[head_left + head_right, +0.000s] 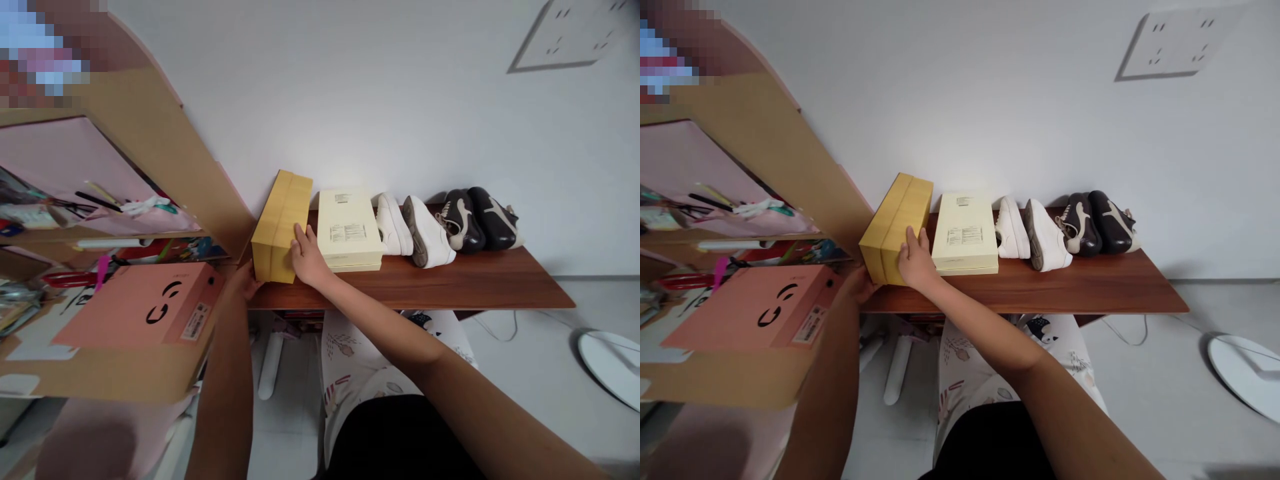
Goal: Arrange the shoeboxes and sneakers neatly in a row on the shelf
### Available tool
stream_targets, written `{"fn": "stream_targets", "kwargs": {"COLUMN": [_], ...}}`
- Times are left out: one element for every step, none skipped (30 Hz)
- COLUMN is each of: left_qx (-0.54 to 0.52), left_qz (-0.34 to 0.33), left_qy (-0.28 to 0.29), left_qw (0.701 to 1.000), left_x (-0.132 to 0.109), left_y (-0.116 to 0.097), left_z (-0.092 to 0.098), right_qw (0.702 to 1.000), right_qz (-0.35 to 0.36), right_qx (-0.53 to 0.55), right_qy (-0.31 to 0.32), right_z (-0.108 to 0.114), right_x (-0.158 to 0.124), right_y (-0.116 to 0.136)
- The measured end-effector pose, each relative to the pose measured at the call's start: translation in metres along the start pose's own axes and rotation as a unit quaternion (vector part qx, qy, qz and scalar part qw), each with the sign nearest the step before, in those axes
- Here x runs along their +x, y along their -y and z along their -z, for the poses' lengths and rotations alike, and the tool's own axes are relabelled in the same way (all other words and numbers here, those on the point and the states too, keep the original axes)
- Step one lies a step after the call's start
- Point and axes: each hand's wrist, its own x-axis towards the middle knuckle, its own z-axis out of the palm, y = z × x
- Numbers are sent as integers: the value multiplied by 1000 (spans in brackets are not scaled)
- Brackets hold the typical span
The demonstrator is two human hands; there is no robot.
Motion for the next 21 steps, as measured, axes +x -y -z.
{"fn": "stream_targets", "kwargs": {"left_qx": [-6, -14, -25, -37, -48, -57, -66, -74, -82, -89, -94, -98, -99, -98, -94, -88, -81, -75, -68, -62, -57], "left_qz": [24, 41, 50, 47, 37, 20, -2, -27, -54, -80, -102, -121, -136, -148, -159, -171, -184, -198, -209, -219, -227], "left_qy": [0, -2, -8, -15, -22, -27, -31, -38, -45, -52, -59, -63, -67, -71, -79, -92, -107, -119, -130, -139, -147], "left_qw": [1000, 999, 998, 998, 998, 998, 997, 996, 994, 991, 989, 986, 983, 982, 980, 977, 974, 970, 967, 964, 961], "left_x": [-1, -2, -3, -4, -5, -5, -4, -3, 0, 2, 5, 8, 11, 15, 18, 21, 24, 27, 30, 33, 35], "left_y": [4, 7, 9, 10, 9, 8, 6, 3, -1, -4, -7, -10, -13, -15, -17, -18, -19, -19, -19, -19, -19], "left_z": [0, 1, 2, 3, 5, 6, 8, 9, 10, 11, 12, 12, 12, 11, 11, 10, 9, 8, 7, 6, 5], "right_qw": [1000, 999, 998, 996, 995, 993, 991, 991, 991, 992, 994, 995, 996, 997, 997, 997, 996, 996, 995, 995, 994], "right_qz": [4, 9, 16, 23, 29, 31, 31, 28, 23, 17, 9, 1, -8, -20, -31, -44, -55, -66, -76, -85, -94], "right_qx": [-19, -40, -60, -81, -99, -115, -125, -130, -128, -120, -108, -94, -81, -71, -63, -59, -57, -56, -55, -53, -50], "right_qy": [-3, -6, -5, -2, 4, 12, 19, 26, 30, 31, 30, 30, 31, 33, 34, 35, 35, 32, 29, 26, 26], "right_z": [3, 5, 7, 8, 9, 9, 8, 7, 5, 3, 0, -2, -4, -6, -8, -10, -11, -12, -13, -13, -14], "right_x": [0, 1, 1, 2, 3, 4, 5, 6, 7, 8, 9, 10, 12, 13, 14, 16, 17, 18, 19, 19, 20], "right_y": [1, 3, 6, 9, 12, 14, 17, 18, 19, 18, 17, 16, 14, 11, 9, 6, 3, -1, -4, -8, -11]}}
